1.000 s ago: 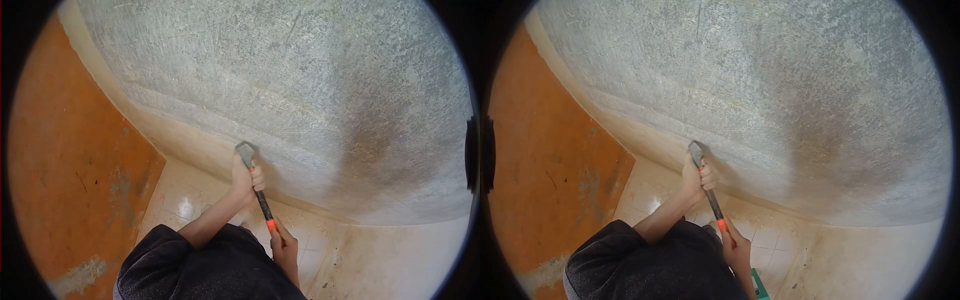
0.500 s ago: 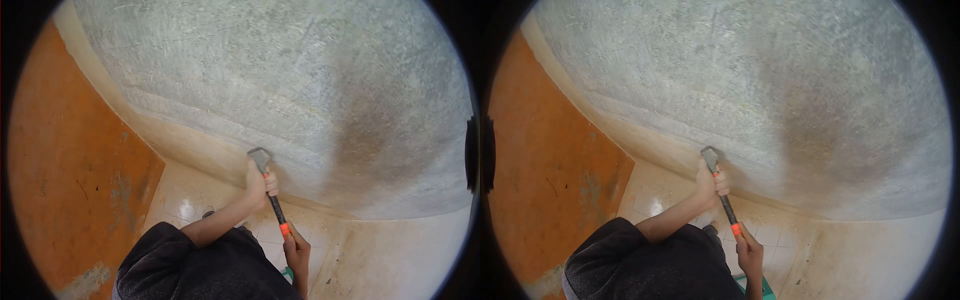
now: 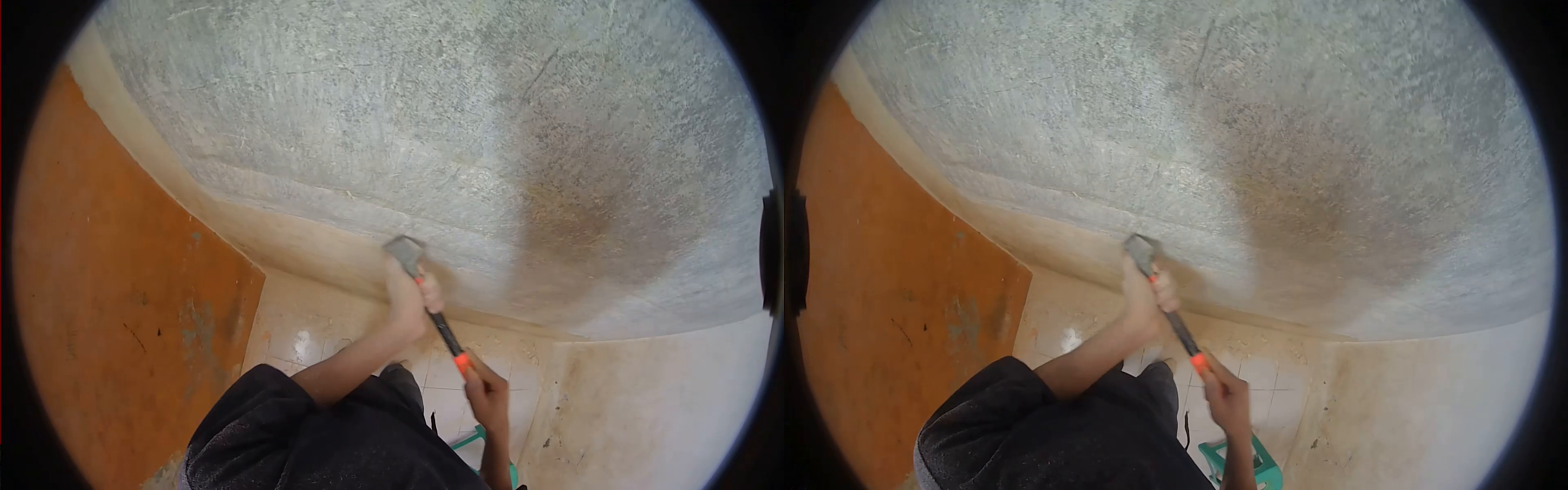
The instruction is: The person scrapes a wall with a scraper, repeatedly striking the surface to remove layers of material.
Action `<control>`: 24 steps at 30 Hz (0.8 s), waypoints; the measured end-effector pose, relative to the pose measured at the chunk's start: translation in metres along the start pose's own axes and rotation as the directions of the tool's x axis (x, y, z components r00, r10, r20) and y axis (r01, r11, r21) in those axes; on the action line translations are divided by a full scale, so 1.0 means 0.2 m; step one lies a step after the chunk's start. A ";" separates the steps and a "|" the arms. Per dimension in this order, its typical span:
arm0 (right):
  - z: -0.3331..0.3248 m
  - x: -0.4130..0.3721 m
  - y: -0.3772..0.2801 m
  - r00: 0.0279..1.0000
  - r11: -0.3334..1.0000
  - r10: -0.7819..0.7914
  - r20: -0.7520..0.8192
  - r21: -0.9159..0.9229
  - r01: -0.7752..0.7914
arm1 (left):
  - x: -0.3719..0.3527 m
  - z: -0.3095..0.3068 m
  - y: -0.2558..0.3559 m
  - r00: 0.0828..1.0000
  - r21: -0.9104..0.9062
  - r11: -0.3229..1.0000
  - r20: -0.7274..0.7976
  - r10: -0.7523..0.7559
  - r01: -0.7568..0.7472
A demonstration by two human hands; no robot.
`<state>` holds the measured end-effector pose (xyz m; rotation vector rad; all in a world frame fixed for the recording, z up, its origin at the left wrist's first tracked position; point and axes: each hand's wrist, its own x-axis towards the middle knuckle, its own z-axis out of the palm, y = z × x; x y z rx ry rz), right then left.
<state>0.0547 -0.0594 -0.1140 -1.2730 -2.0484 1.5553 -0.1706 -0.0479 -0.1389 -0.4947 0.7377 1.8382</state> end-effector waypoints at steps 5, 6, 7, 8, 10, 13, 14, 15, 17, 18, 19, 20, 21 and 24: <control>0.12 0.03 0.02 1.000 0.998 -0.010 -0.010 0.068 0.011 | 0.04 -0.08 0.09 0.998 0.007 0.998 -0.017 0.065 -0.065; 0.08 0.01 0.01 1.000 0.997 -0.017 -0.006 0.069 0.018 | 0.03 -0.06 0.07 0.997 0.006 0.997 -0.015 0.073 -0.073; 0.04 -0.02 0.00 1.000 0.998 -0.002 -0.031 0.056 0.003 | 0.02 -0.04 0.03 0.999 0.005 0.999 0.013 0.038 -0.038; 0.00 -0.07 -0.01 0.998 0.999 0.017 -0.052 0.042 -0.015 | 0.00 -0.03 -0.02 0.999 0.002 1.000 0.038 0.001 -0.001; -0.06 -0.11 0.01 0.998 1.000 0.012 -0.060 0.027 -0.011 | 0.00 0.01 -0.11 0.996 -0.005 0.999 0.083 -0.041 0.042; -0.08 -0.10 0.02 0.997 0.999 0.021 -0.071 0.041 -0.018 | -0.01 0.07 -0.14 0.998 -0.025 0.998 0.022 -0.063 0.064; -0.07 -0.08 0.06 1.000 0.999 -0.009 -0.021 -0.033 0.008 | -0.01 0.05 -0.11 0.998 -0.031 0.998 0.027 -0.052 0.053; -0.03 -0.06 0.08 0.999 0.998 -0.045 -0.006 -0.040 0.045 | 0.01 0.00 -0.07 0.998 -0.009 1.000 0.048 -0.030 0.030; 0.01 -0.07 0.10 1.000 1.000 -0.015 0.023 0.014 0.015 | -0.02 0.00 -0.06 0.999 0.059 0.998 0.024 0.030 -0.031; 0.00 -0.08 0.11 0.999 1.000 -0.014 0.033 0.024 0.014 | -0.02 -0.01 -0.07 0.999 0.065 0.997 0.014 0.038 -0.039; -0.02 -0.08 0.10 0.999 0.998 -0.006 0.034 0.056 0.004 | 0.00 -0.02 -0.08 0.998 0.049 0.997 0.040 0.049 -0.051; -0.04 -0.08 0.09 0.999 0.996 0.001 0.032 0.088 -0.004 | 0.01 -0.02 -0.09 0.996 0.033 0.997 0.069 0.060 -0.063; -0.06 -0.09 0.08 0.999 0.996 0.002 0.036 0.091 -0.005 | 0.00 -0.01 -0.11 0.996 0.035 0.997 0.065 0.064 -0.066; -0.09 -0.08 0.08 0.999 0.991 0.028 0.032 0.132 -0.032 | -0.02 0.01 -0.15 0.986 -0.004 0.999 0.161 0.046 -0.046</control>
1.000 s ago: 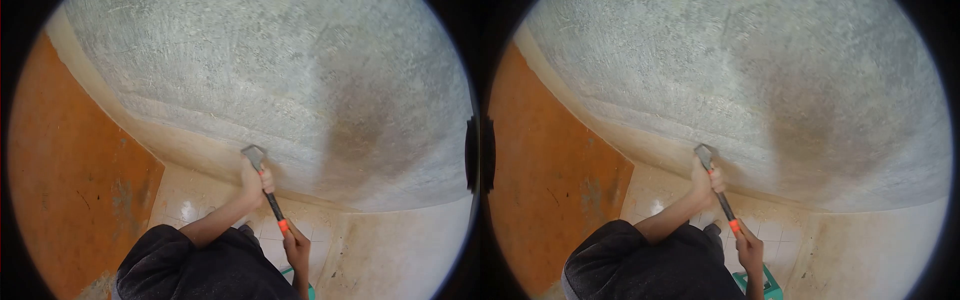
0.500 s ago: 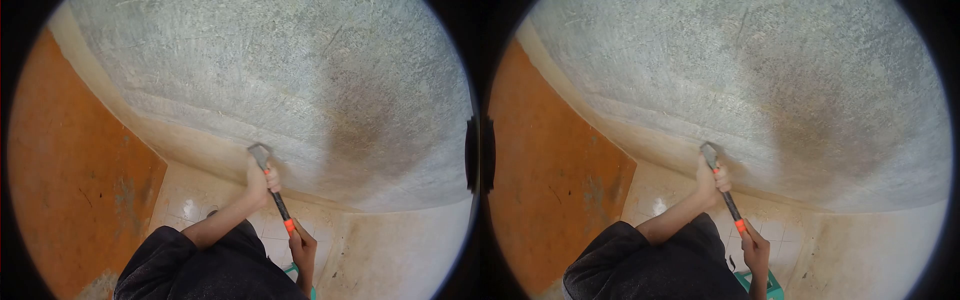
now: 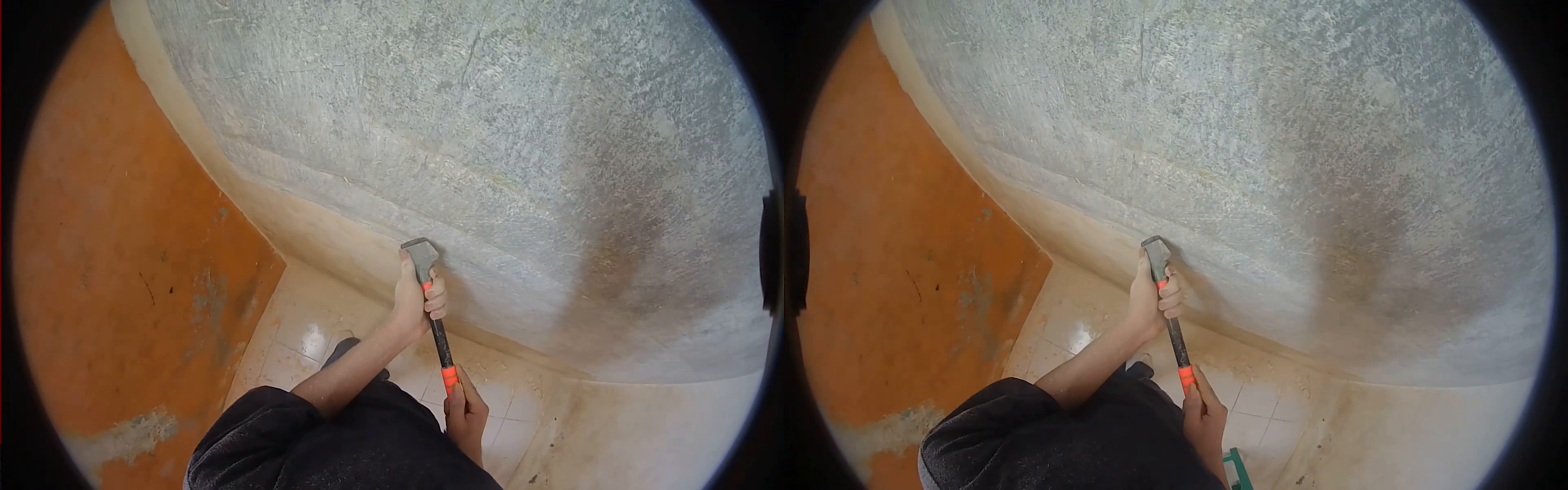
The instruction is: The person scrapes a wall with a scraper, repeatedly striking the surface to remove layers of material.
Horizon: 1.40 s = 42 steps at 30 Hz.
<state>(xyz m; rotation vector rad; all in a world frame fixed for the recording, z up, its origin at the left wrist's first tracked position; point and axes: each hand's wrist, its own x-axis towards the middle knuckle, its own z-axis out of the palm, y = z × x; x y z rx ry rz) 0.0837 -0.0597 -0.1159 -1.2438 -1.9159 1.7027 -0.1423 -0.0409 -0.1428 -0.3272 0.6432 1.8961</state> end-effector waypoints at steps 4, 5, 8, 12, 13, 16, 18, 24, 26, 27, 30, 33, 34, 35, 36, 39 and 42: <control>-0.05 0.07 0.06 0.995 0.991 -0.091 0.031 -0.098 0.094 | 0.01 -0.01 -0.01 0.996 -0.044 0.996 0.037 0.081 -0.079; -0.06 0.08 0.06 0.992 0.984 -0.119 0.038 -0.133 0.123 | 0.02 -0.02 -0.01 0.994 -0.061 0.993 0.050 0.102 -0.099; -0.02 0.08 0.06 0.995 0.993 -0.071 0.066 -0.089 0.077 | -0.01 0.00 -0.06 0.986 -0.031 0.986 -0.051 0.160 -0.161; -0.02 0.09 0.13 0.990 0.998 -0.061 0.129 -0.026 0.064 | -0.03 -0.01 -0.13 0.985 -0.039 0.986 -0.057 0.161 -0.163; -0.03 0.09 0.10 0.990 0.998 -0.040 0.132 -0.036 0.046 | -0.03 0.00 -0.14 0.980 0.028 0.984 -0.086 0.180 -0.179; -0.10 0.08 0.08 0.990 0.996 -0.023 0.139 -0.078 0.034 | -0.03 0.05 -0.16 0.978 0.075 0.982 -0.098 0.183 -0.176; -0.11 0.08 0.08 0.989 0.993 -0.009 0.146 -0.114 0.026 | -0.04 0.05 -0.16 0.983 0.050 0.987 -0.095 0.157 -0.153; -0.04 0.11 0.09 0.969 0.939 -0.025 0.246 -0.326 0.107 | -0.02 -0.01 -0.09 0.984 0.056 0.986 -0.081 0.159 -0.155; -0.05 0.12 0.13 0.950 0.922 -0.224 0.217 -0.268 0.278 | -0.05 0.01 -0.09 0.984 0.054 0.986 -0.063 0.164 -0.161; -0.06 0.11 0.10 0.950 0.921 -0.221 0.219 -0.273 0.278 | -0.06 0.03 -0.10 0.989 0.041 0.990 -0.044 0.139 -0.137; -0.06 0.10 0.05 0.971 0.939 -0.114 0.210 -0.297 0.175 | -0.05 0.03 -0.08 0.989 0.034 0.989 -0.030 0.144 -0.143; -0.06 0.11 0.08 0.969 0.964 -0.130 0.210 -0.203 0.173 | -0.03 0.02 -0.08 0.984 0.028 0.985 -0.045 0.172 -0.171; -0.07 0.10 0.07 0.972 0.968 -0.085 0.218 -0.211 0.132 | -0.03 0.02 -0.09 0.983 0.028 0.984 -0.048 0.176 -0.175; -0.08 0.11 0.06 0.972 0.970 -0.046 0.231 -0.223 0.099 | -0.04 0.03 -0.10 0.984 0.030 0.985 -0.042 0.171 -0.170; -0.08 0.11 0.07 0.971 0.969 -0.052 0.231 -0.224 0.105 | -0.06 0.05 -0.12 0.990 0.025 0.991 -0.033 0.135 -0.134; -0.08 0.07 0.06 0.980 0.977 -0.098 0.174 -0.172 0.128 | -0.06 0.05 -0.11 0.991 0.005 0.992 -0.050 0.127 -0.127; -0.05 0.11 0.01 0.965 0.977 -0.051 0.258 -0.187 0.102 | -0.03 0.01 -0.07 0.981 0.020 0.982 -0.040 0.187 -0.187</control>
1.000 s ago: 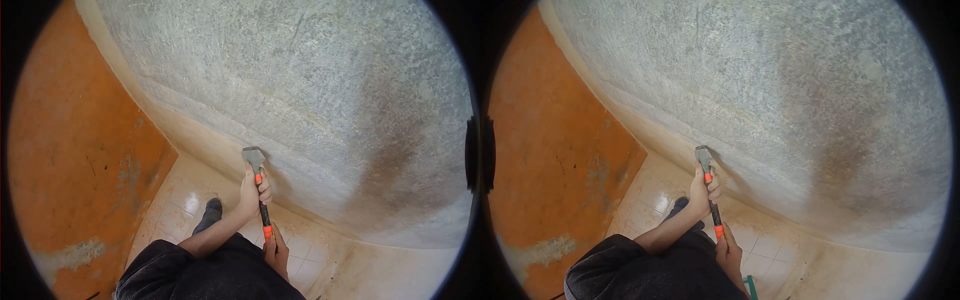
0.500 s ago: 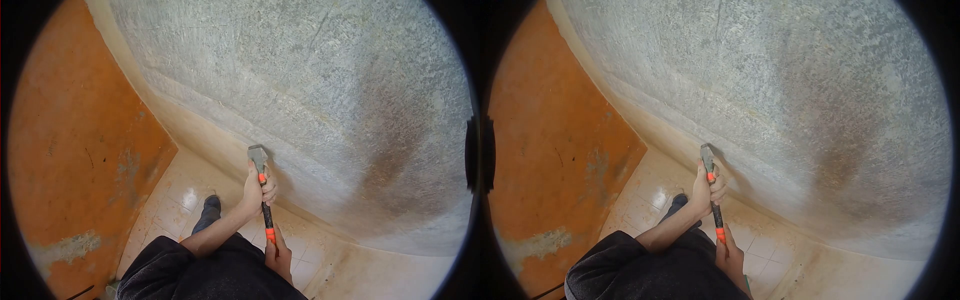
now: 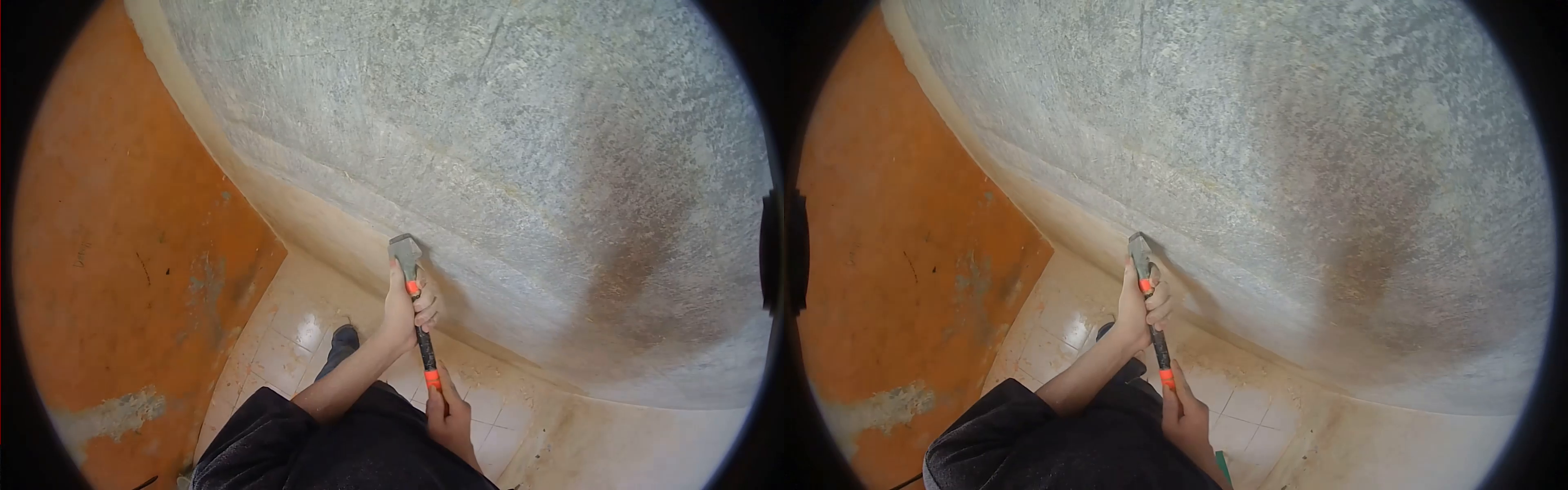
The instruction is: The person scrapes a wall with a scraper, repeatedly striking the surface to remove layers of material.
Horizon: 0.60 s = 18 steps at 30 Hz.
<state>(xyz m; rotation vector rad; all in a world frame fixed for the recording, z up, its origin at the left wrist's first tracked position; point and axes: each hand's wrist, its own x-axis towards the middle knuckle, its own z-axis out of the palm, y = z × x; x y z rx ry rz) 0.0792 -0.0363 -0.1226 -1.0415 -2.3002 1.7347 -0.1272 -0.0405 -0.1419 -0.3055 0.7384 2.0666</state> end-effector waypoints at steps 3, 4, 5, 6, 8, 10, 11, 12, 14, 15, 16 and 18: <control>0.03 -0.01 0.03 0.993 0.994 -0.108 -0.042 0.002 0.109 | -0.01 -0.02 0.00 0.999 0.008 0.999 -0.004 -0.045 0.045; 0.02 -0.02 0.03 0.993 0.994 -0.111 -0.038 0.005 0.112 | -0.01 -0.01 -0.03 0.997 -0.002 0.997 0.018 -0.073 0.073; 0.00 -0.03 0.03 0.999 0.998 -0.040 -0.036 0.035 0.042 | -0.02 0.00 -0.06 0.994 -0.016 0.994 0.040 -0.103 0.104; -0.01 -0.04 0.03 0.999 0.997 0.032 -0.035 0.067 -0.029 | -0.02 -0.01 -0.06 0.994 -0.017 0.994 0.040 -0.103 0.104; 0.00 -0.02 0.03 0.999 0.998 -0.008 -0.041 0.067 0.011 | 0.00 -0.01 -0.05 0.996 -0.052 0.995 0.000 -0.085 0.085; 0.01 0.01 0.03 0.998 0.997 -0.039 -0.042 0.066 0.042 | 0.01 -0.03 -0.01 0.998 -0.027 0.998 -0.018 -0.061 0.061; 0.03 0.02 0.03 0.999 0.996 -0.028 -0.028 0.090 0.030 | 0.02 -0.05 0.00 0.999 -0.012 0.999 -0.012 -0.052 0.052; 0.05 0.04 0.03 1.000 0.994 -0.018 -0.012 0.111 0.019 | 0.03 -0.06 0.00 0.999 0.000 0.999 -0.006 -0.041 0.041; 0.06 0.04 0.05 1.000 0.996 -0.006 -0.015 0.089 0.008 | 0.03 -0.07 -0.01 0.999 0.011 0.999 -0.025 -0.039 0.039; 0.05 0.04 0.05 1.000 0.993 -0.003 -0.008 0.115 0.004 | 0.03 -0.07 0.00 0.999 0.011 0.999 -0.018 -0.032 0.032; 0.05 0.04 0.06 1.000 0.990 -0.004 -0.002 0.140 0.004 | 0.03 -0.07 0.00 1.000 0.010 1.000 -0.009 -0.022 0.022; 0.03 0.04 0.09 1.000 0.989 -0.019 0.000 0.148 0.019 | 0.03 -0.06 0.00 1.000 -0.004 1.000 0.012 -0.015 0.015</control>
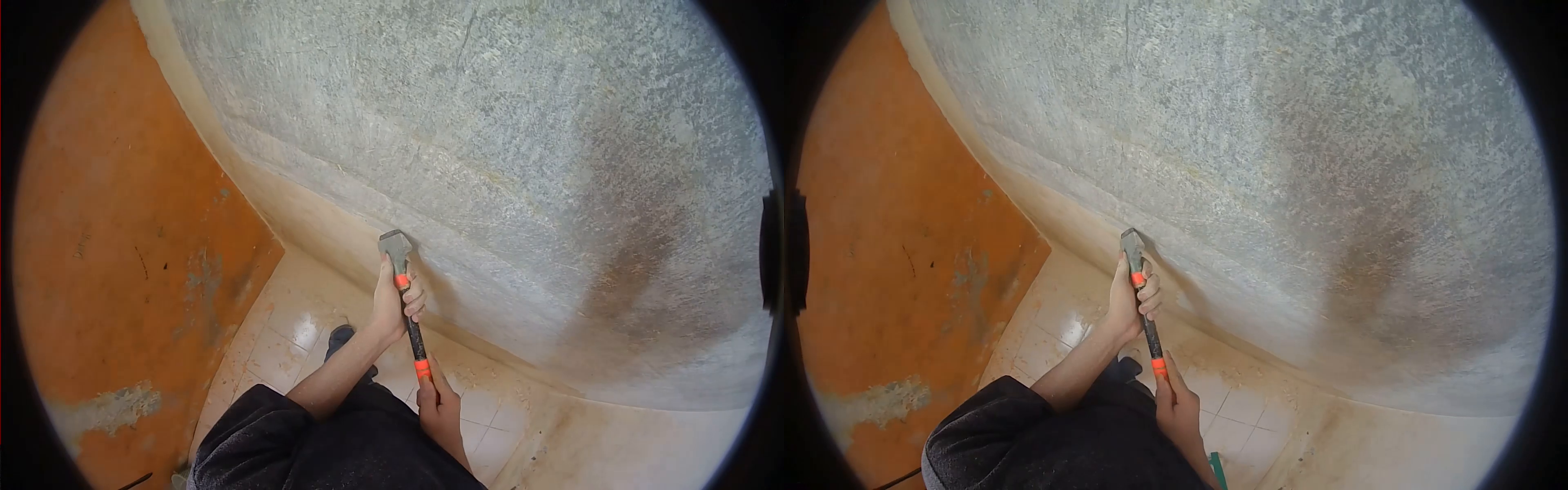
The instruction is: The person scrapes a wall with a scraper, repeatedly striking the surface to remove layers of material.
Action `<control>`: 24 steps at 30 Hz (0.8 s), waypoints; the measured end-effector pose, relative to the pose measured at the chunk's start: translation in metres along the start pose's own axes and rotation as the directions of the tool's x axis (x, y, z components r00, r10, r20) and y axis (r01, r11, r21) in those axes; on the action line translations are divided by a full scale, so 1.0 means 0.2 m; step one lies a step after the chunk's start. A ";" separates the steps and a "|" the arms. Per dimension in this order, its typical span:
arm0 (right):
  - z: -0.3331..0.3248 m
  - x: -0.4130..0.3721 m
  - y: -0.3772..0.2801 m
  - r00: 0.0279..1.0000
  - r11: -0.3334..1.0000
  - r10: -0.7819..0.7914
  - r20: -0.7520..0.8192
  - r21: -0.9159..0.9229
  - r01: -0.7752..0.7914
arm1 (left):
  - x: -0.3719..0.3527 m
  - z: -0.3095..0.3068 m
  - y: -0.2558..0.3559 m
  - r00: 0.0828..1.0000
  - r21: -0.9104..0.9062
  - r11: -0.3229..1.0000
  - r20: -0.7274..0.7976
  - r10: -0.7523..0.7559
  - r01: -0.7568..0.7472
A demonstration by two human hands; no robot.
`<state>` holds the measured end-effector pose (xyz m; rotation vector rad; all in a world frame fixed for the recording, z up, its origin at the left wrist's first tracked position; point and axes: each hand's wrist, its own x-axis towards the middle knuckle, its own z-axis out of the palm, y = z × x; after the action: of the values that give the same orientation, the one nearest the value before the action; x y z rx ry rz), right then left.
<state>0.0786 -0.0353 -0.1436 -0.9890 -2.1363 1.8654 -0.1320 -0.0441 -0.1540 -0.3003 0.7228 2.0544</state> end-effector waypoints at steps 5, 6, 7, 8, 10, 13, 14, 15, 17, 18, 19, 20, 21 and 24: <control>-0.01 -0.01 0.02 1.000 1.000 -0.011 0.000 -0.006 0.011 | 0.07 -0.01 0.06 1.000 -0.076 0.997 -0.025 0.007 -0.008; -0.02 -0.01 0.03 1.000 1.000 0.000 -0.013 -0.021 0.000 | 0.06 -0.01 0.04 1.000 -0.079 0.997 -0.021 -0.015 0.013; -0.02 -0.01 0.05 1.000 0.999 0.013 -0.028 -0.035 -0.014 | 0.06 0.00 0.03 0.999 -0.082 0.996 -0.018 -0.038 0.037; -0.03 -0.03 0.08 1.000 0.999 0.014 -0.022 -0.037 -0.015 | 0.05 0.01 -0.01 0.999 -0.086 0.996 -0.022 -0.035 0.033; -0.06 -0.04 0.12 0.995 0.999 -0.022 -0.097 -0.033 0.019 | 0.03 0.05 -0.05 0.998 -0.008 0.998 0.007 -0.063 0.063; -0.07 0.04 0.03 0.997 0.981 -0.071 -0.024 -0.182 0.065 | 0.06 0.05 0.07 0.998 -0.044 0.999 -0.067 -0.019 0.016; -0.07 0.05 0.00 0.997 0.981 -0.068 -0.020 -0.184 0.063 | 0.07 0.04 0.10 0.994 -0.075 0.997 -0.104 0.019 -0.027; -0.05 0.07 -0.02 0.996 0.973 -0.092 -0.014 -0.212 0.087 | 0.06 0.04 0.10 0.994 -0.078 0.996 -0.108 0.022 -0.030; -0.04 0.07 -0.03 0.992 0.964 -0.129 0.011 -0.235 0.128 | 0.05 0.06 0.08 0.993 -0.079 0.997 -0.111 -0.029 0.021; -0.06 0.01 0.00 0.992 0.959 -0.128 -0.025 -0.260 0.117 | 0.03 0.06 0.07 0.991 -0.080 0.995 -0.117 -0.061 0.052; -0.07 -0.02 0.01 0.990 0.952 -0.127 -0.062 -0.288 0.104 | 0.01 0.08 0.04 0.991 -0.071 0.993 -0.087 -0.102 0.096; -0.07 -0.02 0.01 0.991 0.951 -0.123 -0.057 -0.293 0.101 | 0.02 0.07 0.04 0.991 -0.079 0.992 -0.090 -0.103 0.096; -0.06 -0.01 -0.01 0.994 0.953 -0.096 -0.054 -0.293 0.076 | 0.03 0.06 0.06 0.993 -0.074 0.994 -0.079 -0.087 0.081; -0.03 0.01 -0.04 0.998 0.951 -0.057 -0.038 -0.306 0.043 | 0.05 0.04 0.08 0.996 -0.057 0.995 -0.047 -0.080 0.077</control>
<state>0.0770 -0.0287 -0.1353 -1.0098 -2.4462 1.5017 -0.1495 -0.0396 -0.1465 -0.4056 0.6748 2.0008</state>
